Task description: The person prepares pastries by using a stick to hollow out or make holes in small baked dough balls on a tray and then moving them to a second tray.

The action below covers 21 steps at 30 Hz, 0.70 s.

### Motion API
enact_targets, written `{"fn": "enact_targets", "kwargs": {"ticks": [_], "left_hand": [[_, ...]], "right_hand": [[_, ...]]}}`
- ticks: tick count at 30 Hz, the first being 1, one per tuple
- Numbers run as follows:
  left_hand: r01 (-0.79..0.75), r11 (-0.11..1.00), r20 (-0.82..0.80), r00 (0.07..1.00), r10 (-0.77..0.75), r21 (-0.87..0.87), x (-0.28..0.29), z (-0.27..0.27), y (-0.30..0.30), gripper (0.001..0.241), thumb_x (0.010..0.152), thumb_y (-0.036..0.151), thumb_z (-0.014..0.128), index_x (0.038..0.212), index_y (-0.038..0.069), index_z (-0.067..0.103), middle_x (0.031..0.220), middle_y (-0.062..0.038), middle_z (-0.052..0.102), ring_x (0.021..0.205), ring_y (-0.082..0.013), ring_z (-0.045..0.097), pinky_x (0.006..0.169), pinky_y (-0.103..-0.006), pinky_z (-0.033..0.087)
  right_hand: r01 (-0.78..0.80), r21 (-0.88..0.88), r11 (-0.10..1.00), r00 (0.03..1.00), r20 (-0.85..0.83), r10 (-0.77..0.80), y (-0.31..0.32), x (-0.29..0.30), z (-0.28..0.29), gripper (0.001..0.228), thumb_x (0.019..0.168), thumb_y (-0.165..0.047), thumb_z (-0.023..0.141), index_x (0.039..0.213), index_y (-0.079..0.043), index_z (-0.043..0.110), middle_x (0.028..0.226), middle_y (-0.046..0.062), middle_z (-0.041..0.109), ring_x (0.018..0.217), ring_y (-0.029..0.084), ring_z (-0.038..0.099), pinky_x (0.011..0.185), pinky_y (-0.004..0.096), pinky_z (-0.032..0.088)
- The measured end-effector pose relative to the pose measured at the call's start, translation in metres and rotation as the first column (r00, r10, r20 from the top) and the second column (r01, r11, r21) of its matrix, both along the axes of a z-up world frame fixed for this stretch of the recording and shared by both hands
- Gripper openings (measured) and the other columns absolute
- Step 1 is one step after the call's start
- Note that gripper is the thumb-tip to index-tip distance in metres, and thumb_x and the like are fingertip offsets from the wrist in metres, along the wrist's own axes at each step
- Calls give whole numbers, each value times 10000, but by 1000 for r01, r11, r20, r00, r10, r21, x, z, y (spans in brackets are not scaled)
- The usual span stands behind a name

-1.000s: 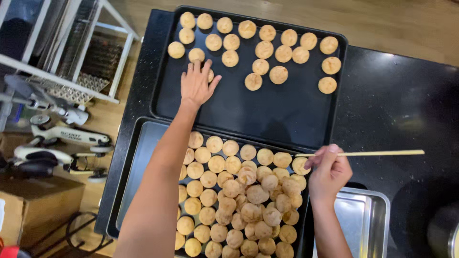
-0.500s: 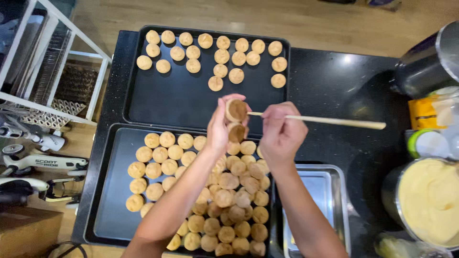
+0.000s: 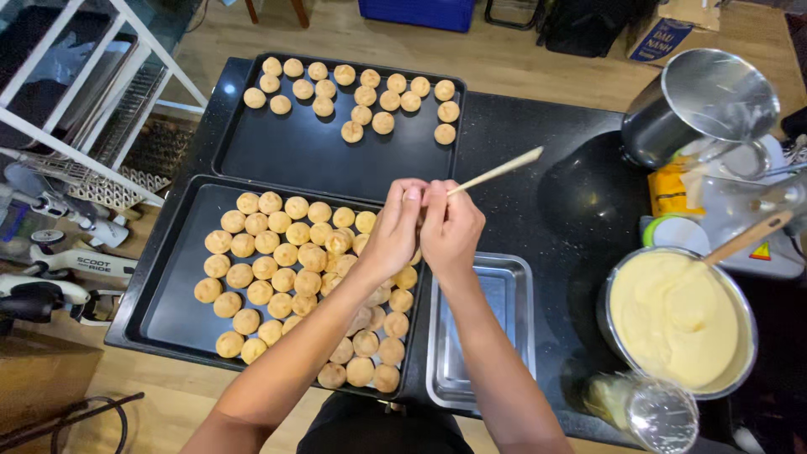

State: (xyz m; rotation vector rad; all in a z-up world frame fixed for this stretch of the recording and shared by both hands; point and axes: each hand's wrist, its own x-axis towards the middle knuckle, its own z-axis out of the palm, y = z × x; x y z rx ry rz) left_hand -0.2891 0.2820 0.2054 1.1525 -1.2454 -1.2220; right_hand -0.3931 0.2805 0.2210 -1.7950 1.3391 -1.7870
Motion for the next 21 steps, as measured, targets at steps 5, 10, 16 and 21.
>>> {"fn": "enact_targets", "kwargs": {"ticks": [5, 10, 16, 21], "left_hand": [[23, 983, -425, 903, 58, 182, -13, -6, 13, 481, 1107, 394, 309, 1195, 37, 620, 1010, -48, 674, 872, -97, 652, 811, -260, 538], [-76, 992, -84, 993, 85, 102, -17, -21, 15, 433, 1121, 380, 337, 1242, 47, 587, 973, -71, 611, 776, -180, 522, 694, -348, 456], [46, 999, -299, 953, -35, 27, -19, -35, 16, 472, 1137, 388, 311, 1284, 23, 571, 1097, -35, 637, 976, -81, 619, 876, -242, 526], [75, 968, -537, 841, 68, 239, -5, -24, 14, 500, 1123, 430, 347, 1243, 24, 614, 865, -73, 621, 724, -156, 599, 620, -317, 527]], "right_hand": [[-373, 244, 895, 785, 596, 165, 18, -15, -16, 269, 1105, -134, 502, 896, -6, 611, 800, 113, 581, 577, 197, 484, 542, 341, 387], [-97, -157, 983, 992, -90, 83, 25, -24, -9, 234, 1100, -159, 550, 950, -8, 646, 886, 83, 642, 779, 153, 625, 680, 346, 512], [-199, 268, 943, 936, 336, 102, 25, -23, -7, 318, 1107, -174, 519, 850, -8, 608, 733, 52, 596, 630, 94, 539, 565, 304, 460], [-189, -2, 982, 926, 334, 179, 38, -19, -1, 341, 1126, -203, 470, 898, 20, 590, 817, 58, 554, 621, 101, 502, 543, 257, 406]]}}
